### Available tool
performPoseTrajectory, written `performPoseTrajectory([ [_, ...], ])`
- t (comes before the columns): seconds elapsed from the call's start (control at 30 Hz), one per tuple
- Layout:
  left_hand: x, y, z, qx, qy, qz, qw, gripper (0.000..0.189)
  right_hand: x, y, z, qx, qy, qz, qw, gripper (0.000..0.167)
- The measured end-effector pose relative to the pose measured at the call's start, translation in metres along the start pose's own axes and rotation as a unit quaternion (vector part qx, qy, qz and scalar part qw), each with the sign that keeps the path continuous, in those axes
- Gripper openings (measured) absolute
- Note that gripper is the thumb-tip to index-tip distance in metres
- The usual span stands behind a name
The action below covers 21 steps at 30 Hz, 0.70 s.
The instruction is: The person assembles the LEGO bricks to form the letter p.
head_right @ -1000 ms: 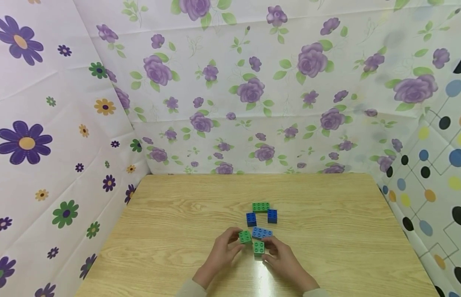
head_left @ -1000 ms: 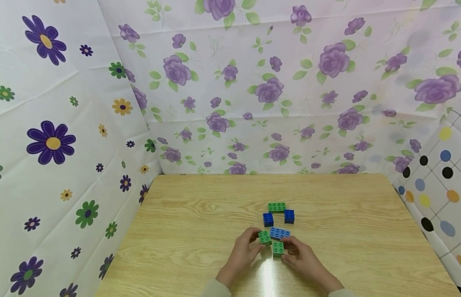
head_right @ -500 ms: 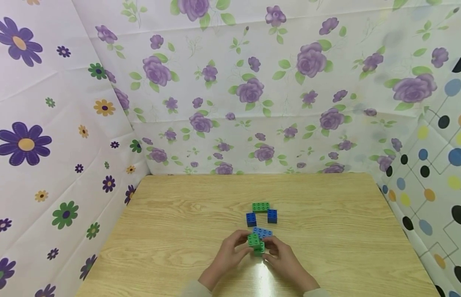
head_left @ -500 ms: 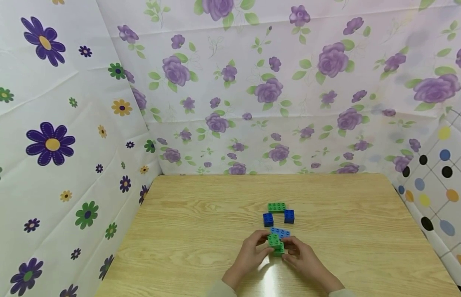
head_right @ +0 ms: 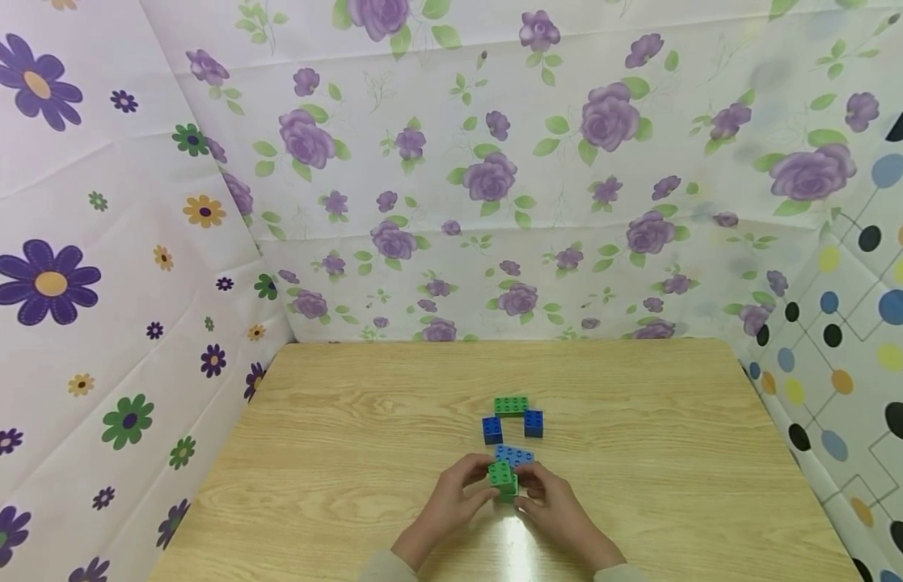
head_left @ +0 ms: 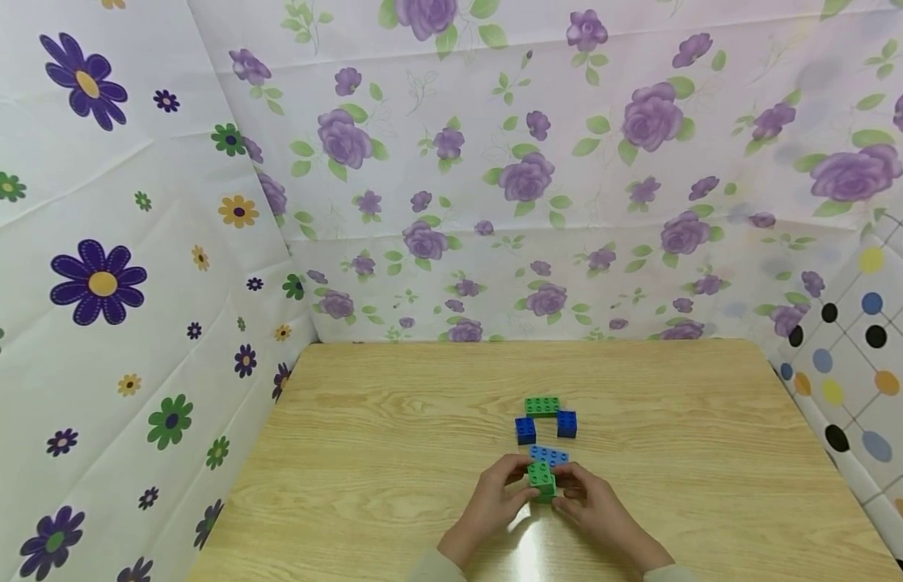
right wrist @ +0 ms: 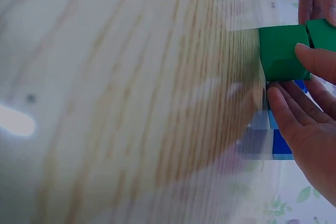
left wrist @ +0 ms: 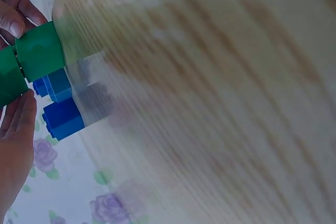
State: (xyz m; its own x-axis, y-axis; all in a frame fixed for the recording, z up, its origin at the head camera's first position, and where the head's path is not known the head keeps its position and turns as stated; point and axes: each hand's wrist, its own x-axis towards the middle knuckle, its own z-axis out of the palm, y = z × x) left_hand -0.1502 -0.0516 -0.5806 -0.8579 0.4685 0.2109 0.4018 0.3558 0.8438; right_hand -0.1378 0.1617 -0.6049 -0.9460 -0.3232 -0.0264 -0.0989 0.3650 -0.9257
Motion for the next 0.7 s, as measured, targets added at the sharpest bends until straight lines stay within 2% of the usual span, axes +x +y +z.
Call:
performPoseTrajectory([
  [0.47, 0.001, 0.0006, -0.0017, -0.003, -0.011, 0.023, 0.9997, 0.036, 0.0013, -0.0015, 0.0003, 0.002, 0.001, 0.008, 1.0, 0.041],
  [0.7, 0.0019, 0.0007, -0.0014, 0.009, -0.017, 0.021, 0.9996, 0.036, 0.0016, -0.0034, 0.0002, 0.01, 0.003, -0.002, 0.9999, 0.041],
])
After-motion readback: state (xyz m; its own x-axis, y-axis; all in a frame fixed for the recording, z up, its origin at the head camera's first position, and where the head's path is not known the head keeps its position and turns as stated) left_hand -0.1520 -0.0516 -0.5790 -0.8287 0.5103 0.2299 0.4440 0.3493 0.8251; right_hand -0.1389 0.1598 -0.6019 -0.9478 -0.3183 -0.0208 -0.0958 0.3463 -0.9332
